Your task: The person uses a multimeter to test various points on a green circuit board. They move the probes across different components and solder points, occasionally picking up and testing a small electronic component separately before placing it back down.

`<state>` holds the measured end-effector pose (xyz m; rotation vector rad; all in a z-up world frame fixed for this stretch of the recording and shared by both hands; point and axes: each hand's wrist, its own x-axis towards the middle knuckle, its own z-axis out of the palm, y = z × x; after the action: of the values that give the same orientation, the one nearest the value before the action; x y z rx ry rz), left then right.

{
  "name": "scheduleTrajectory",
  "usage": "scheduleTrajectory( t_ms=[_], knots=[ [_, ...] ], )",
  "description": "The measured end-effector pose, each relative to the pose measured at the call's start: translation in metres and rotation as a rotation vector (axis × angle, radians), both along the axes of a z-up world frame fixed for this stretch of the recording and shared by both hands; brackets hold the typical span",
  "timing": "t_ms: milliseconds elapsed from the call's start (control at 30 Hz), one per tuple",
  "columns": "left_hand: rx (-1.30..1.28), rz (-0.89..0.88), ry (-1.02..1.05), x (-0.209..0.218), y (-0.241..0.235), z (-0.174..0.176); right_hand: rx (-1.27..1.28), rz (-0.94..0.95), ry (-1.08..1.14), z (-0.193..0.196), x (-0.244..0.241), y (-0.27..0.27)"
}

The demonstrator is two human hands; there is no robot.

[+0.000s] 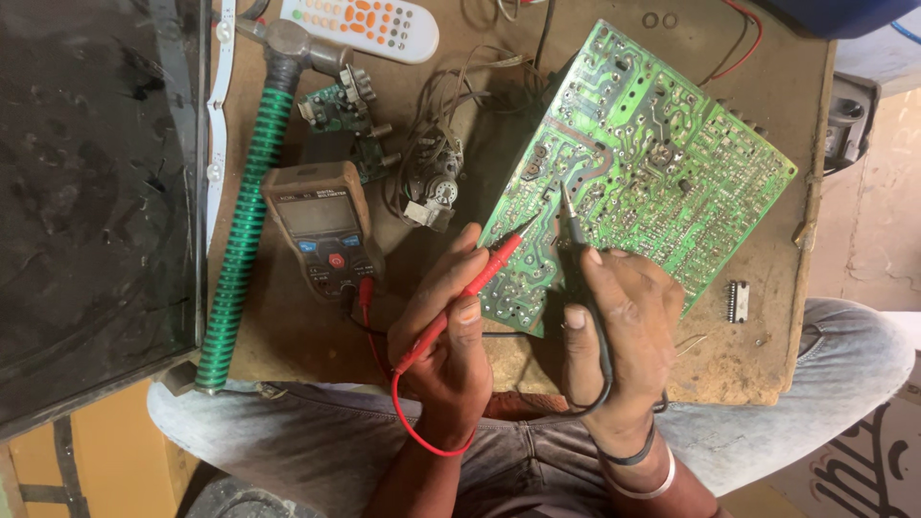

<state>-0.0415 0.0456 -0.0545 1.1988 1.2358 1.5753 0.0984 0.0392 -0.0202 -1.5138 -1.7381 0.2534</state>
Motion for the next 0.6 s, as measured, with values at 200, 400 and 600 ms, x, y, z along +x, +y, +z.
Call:
scheduleTrajectory(
  t_ms=[200, 400, 600],
  knots=[
    [-0.009, 0.004, -0.004, 0.0, -0.001, -0.001, -0.023, 0.022, -0.025, 0.001, 0.0, 0.001],
    [0.002, 0.003, -0.007, 0.001, 0.0, -0.002, -0.035, 0.016, -0.076, -0.003, 0.004, -0.001],
    [-0.002, 0.007, -0.006, 0.001, 0.0, 0.0, 0.163, -0.054, 0.587, -0.028, -0.002, -0.01]
  ],
)
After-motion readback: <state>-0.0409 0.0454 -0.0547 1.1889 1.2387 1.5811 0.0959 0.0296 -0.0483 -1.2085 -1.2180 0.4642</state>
